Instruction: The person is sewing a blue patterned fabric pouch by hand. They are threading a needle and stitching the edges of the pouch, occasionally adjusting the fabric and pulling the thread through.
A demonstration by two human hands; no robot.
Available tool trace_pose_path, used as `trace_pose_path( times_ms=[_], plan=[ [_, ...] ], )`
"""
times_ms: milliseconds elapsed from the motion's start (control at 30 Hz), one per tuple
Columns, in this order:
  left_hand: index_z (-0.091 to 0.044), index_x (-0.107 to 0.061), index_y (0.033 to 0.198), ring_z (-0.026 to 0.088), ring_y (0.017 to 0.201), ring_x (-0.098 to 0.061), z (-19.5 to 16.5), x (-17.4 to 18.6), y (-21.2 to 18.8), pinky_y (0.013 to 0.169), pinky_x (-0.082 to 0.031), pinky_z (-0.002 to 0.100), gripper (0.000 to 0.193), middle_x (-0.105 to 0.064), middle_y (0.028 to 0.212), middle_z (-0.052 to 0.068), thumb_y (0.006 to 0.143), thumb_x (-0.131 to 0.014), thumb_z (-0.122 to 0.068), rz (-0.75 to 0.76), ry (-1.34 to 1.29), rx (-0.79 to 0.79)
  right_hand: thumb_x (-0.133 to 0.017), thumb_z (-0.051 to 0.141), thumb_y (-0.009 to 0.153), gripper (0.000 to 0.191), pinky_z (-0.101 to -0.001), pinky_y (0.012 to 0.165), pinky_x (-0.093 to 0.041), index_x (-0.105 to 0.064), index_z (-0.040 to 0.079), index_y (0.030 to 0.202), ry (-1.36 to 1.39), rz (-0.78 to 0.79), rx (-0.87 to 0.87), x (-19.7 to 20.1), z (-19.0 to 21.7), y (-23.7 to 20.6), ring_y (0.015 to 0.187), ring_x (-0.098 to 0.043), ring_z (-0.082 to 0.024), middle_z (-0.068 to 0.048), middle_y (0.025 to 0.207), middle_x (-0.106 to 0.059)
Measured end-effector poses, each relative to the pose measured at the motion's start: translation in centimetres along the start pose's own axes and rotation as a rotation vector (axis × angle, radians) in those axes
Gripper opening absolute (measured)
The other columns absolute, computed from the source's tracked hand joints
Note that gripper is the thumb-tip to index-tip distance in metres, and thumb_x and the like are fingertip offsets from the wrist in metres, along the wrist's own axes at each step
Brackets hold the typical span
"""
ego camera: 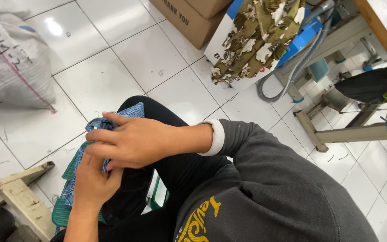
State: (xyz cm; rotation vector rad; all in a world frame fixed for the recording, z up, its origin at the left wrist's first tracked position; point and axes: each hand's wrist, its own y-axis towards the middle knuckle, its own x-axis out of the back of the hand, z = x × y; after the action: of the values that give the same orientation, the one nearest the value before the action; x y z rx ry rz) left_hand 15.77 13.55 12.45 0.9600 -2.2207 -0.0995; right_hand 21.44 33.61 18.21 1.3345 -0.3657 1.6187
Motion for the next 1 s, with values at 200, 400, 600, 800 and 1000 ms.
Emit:
trace_pose_path(
  times_ms=[200, 400, 600, 800, 1000],
  plan=[
    [-0.002, -0.073, 0.103, 0.032, 0.089, -0.065, -0.3, -0.3, -0.1, 0.073, -0.054, 0.041, 0.029, -0.063, 0.104, 0.015, 0.08, -0.083, -0.016, 0.026, 0.126, 0.165, -0.071, 0.047, 0.082, 0.048, -0.071, 0.11, -0.031, -0.068, 0.012, 0.115, -0.089, -0.059, 0.068, 1.8, -0.4, -1.0, 0.127, -0.055, -0.042, -0.005, 0.125, -0.063],
    [0.002, -0.069, 0.101, 0.035, 0.097, -0.067, 0.4, -0.4, -0.2, 0.083, -0.056, 0.043, 0.032, -0.067, 0.107, 0.018, 0.076, -0.081, -0.012, -0.043, 0.241, -0.178, -0.069, 0.039, 0.089, 0.028, -0.0762, 0.119, -0.028, -0.072, 0.015, 0.103, -0.279, 0.059, -0.044, -0.1, 0.6, -1.1, 0.136, -0.052, -0.042, -0.003, 0.108, -0.069],
    [0.002, -0.069, 0.109, 0.032, 0.103, -0.068, -1.1, -1.2, -1.4, 0.085, -0.054, 0.039, 0.027, -0.071, 0.109, 0.015, 0.088, -0.081, -0.011, -0.021, 0.251, -0.098, -0.066, 0.041, 0.087, 0.03, -0.0809, 0.112, -0.023, -0.076, 0.012, 0.086, -0.223, 0.117, -0.113, 1.5, 1.5, -3.4, 0.131, -0.052, -0.042, -0.002, 0.093, -0.072],
    [0.001, -0.07, 0.1, 0.036, 0.098, -0.063, -3.3, -1.6, -0.1, 0.091, -0.054, 0.044, 0.025, -0.069, 0.101, 0.015, 0.081, -0.078, -0.012, 0.016, 0.428, -0.231, -0.068, 0.041, 0.087, 0.029, -0.0703, 0.108, -0.036, -0.078, 0.014, 0.094, -0.016, -0.02, -0.101, 3.7, 2.4, -3.1, 0.12, -0.059, -0.032, -0.007, 0.1, -0.07],
    [0.005, -0.069, 0.08, 0.035, 0.082, -0.062, -5.9, -1.3, 1.5, 0.077, -0.053, 0.042, 0.032, -0.063, 0.08, 0.015, 0.077, -0.087, -0.022, 0.103, 0.555, -0.386, -0.066, 0.047, 0.091, 0.045, -0.0363, 0.077, -0.058, -0.07, 0.009, 0.113, 0.372, 0.032, -0.456, 3.8, 0.5, -2.7, 0.089, -0.072, -0.024, -0.011, 0.1, -0.072]
  ],
)
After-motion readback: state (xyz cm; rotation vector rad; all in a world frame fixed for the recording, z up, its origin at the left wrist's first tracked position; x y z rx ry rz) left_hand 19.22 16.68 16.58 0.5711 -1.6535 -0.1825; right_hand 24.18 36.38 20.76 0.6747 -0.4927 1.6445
